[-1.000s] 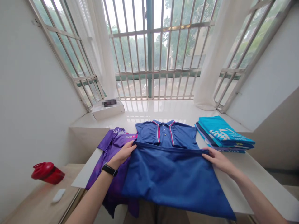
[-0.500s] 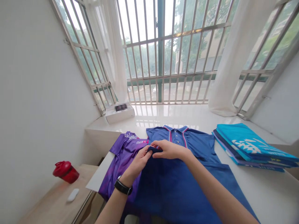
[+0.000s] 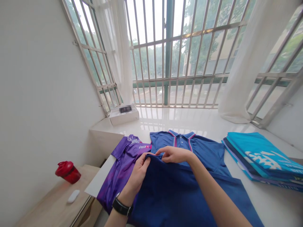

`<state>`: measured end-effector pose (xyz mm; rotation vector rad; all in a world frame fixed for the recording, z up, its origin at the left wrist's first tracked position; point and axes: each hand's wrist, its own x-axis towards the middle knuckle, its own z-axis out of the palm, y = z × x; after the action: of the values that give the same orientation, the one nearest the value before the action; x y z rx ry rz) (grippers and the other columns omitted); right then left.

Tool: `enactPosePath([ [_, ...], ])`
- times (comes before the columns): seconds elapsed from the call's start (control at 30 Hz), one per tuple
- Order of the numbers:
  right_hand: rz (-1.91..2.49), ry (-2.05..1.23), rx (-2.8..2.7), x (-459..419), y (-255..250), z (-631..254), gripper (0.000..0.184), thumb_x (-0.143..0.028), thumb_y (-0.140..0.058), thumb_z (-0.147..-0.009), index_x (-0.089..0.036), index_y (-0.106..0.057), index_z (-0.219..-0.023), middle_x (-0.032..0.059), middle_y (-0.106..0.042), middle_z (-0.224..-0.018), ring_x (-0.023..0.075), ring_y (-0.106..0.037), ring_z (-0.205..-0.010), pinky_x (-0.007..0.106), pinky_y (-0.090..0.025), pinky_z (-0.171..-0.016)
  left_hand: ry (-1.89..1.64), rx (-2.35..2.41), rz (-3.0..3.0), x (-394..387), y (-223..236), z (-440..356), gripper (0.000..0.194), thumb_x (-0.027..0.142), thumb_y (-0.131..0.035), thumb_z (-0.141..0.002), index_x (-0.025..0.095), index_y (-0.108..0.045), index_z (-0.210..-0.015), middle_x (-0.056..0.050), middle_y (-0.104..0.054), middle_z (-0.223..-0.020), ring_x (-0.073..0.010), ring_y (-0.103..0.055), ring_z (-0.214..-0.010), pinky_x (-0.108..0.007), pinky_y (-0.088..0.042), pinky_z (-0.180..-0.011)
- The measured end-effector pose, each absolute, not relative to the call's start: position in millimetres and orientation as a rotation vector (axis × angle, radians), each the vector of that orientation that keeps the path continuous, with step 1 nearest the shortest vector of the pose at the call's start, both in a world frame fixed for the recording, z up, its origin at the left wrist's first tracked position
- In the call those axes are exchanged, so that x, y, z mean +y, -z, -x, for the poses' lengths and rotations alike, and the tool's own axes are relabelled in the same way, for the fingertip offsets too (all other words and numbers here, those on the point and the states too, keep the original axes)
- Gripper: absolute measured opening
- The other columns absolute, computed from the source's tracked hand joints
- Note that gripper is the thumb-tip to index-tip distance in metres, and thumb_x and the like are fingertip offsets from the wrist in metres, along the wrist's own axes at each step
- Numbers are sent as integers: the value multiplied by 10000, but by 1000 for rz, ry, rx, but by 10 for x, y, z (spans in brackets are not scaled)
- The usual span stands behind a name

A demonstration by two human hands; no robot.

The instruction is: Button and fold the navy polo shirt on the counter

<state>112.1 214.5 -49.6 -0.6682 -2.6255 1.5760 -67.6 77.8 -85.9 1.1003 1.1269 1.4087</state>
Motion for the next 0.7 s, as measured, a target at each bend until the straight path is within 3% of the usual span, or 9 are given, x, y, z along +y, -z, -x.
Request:
enactPosePath([
  [0.2,731,-1905,-2463,2122,594,-1085,627,-302,-727,-702,-189,-562,-1296,13,-686,-867,120,-606,-657,240,-490,-612,-1425,1197,-1064,745,912,671,360,474,-622,-896,190,-646,-1115,-18,-677,-930,-156,-591,-823,-244,-457,-733],
  [0.27,695,-1749,-2523,2078,575,-1030,504,-290,-700,-723,-190,-617,-1210,-14,-662,-786,115,-587,-635,228,-463,-594,-1418,1210,-1085,749,925,664,359,468,-612,-902,186,-641,-1122,-27,-684,-952,-168,-608,-848,-255,-471,-750],
  [0.33,613,-1468,-2612,2038,549,-971,253,-258,-637,-767,-176,-687,-1001,-46,-588,-671,91,-513,-593,207,-394,-556,-1415,1229,-1136,762,940,664,344,452,-583,-922,183,-634,-1130,-43,-690,-995,-189,-626,-904,-278,-490,-793],
  [0.4,535,-1266,-2653,2018,538,-929,115,-226,-583,-793,-165,-677,-818,-64,-503,-608,74,-426,-566,204,-330,-529,-1412,1284,-1246,776,959,679,314,422,-527,-957,183,-625,-1136,-59,-689,-1038,-207,-635,-961,-311,-505,-849],
  [0.57,502,-1352,-2592,2071,637,-916,136,-243,-559,-801,-176,-558,-682,-82,-395,-556,69,-384,-521,202,-316,-490,-1340,1548,-1930,781,966,808,318,210,-447,-979,231,-552,-1278,-101,-558,-1335,-232,-568,-1201,-386,-475,-1018],
  [0.63,510,-1424,-2583,2102,698,-924,134,-234,-559,-784,-180,-534,-663,-81,-413,-538,75,-428,-511,201,-352,-492,-1109,1557,-2235,780,927,881,415,129,-407,-972,281,-514,-1344,-96,-433,-1475,-219,-562,-1226,-380,-490,-1016],
  [0.7,530,-1484,-2576,2122,741,-928,120,-238,-559,-779,-178,-554,-675,-75,-452,-533,83,-473,-511,202,-395,-505,-859,1533,-2411,790,858,943,453,87,-392,-964,306,-520,-1340,-80,-408,-1498,-206,-583,-1203,-362,-513,-995],
])
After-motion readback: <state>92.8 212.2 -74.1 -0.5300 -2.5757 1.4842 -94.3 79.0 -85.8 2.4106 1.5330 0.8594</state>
